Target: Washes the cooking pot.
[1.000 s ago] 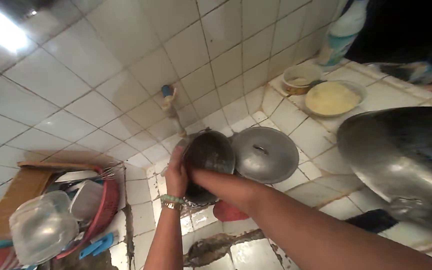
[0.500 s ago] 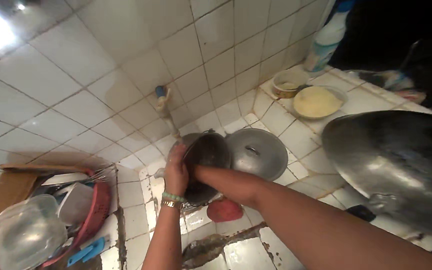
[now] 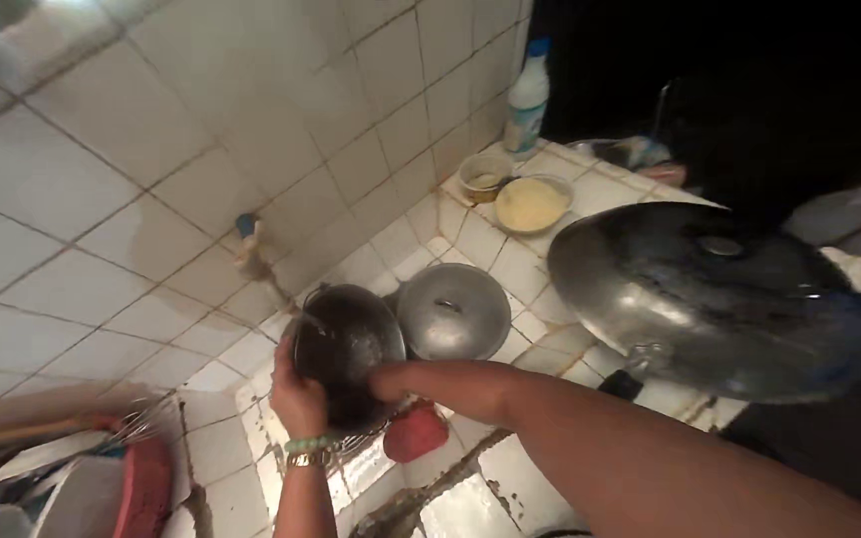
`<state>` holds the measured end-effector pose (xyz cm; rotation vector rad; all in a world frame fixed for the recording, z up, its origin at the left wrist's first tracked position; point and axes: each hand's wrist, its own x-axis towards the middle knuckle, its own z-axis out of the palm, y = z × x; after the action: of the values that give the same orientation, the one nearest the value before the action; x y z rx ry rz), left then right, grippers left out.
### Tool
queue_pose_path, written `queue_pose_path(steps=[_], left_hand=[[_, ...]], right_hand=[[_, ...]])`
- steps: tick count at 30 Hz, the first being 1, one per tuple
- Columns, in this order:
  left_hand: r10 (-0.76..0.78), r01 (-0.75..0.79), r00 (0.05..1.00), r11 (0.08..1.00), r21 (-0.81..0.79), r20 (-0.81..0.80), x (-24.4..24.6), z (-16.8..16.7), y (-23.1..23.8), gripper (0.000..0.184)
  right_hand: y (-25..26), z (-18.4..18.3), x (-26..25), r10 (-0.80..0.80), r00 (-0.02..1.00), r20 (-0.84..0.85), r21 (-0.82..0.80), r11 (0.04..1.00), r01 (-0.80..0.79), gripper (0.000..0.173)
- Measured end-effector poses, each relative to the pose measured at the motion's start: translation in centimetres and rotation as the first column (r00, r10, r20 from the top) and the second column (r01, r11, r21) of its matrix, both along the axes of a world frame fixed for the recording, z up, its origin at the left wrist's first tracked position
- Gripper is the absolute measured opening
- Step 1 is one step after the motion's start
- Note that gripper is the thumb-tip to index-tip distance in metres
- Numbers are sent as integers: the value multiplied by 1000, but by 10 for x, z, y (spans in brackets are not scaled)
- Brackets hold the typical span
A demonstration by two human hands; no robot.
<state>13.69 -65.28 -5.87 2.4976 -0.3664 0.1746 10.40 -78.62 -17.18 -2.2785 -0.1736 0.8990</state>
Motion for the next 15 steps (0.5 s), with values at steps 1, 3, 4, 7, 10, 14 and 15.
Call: queue_pose_path(steps=[1, 3, 4, 7, 10, 14, 15], left_hand=[[4, -4, 1000, 1000, 27, -15, 1, 4, 1, 65], [0, 2, 1000, 997, 79, -25, 5, 13, 6, 64], [-17, 19, 1000, 994, 108, -15, 8, 19, 9, 64], [-130, 121, 991, 973, 195, 34, 15, 35, 18, 61], [-333, 267, 928, 908, 323, 169, 22, 40, 30, 51], [-493, 297, 838, 771, 563, 233, 24, 46, 41, 47], [-514, 283, 820, 746, 603, 251, 27, 47, 46, 47]], right_hand=[[-13, 12, 4, -2, 1000, -21, -79, 997, 1, 34], [-28, 34, 9, 16, 999, 35, -120, 993, -11, 33], [-35, 43, 11, 2, 992, 126, -88, 996, 9, 33], [-74, 71, 15, -149, 904, 400, 11, 987, 157, 34], [-137, 76, 27, -284, 740, 610, -65, 912, 405, 29], [-237, 79, 25, -433, 489, 757, -110, 654, 748, 34], [-256, 84, 22, -477, 487, 732, -175, 559, 811, 35]])
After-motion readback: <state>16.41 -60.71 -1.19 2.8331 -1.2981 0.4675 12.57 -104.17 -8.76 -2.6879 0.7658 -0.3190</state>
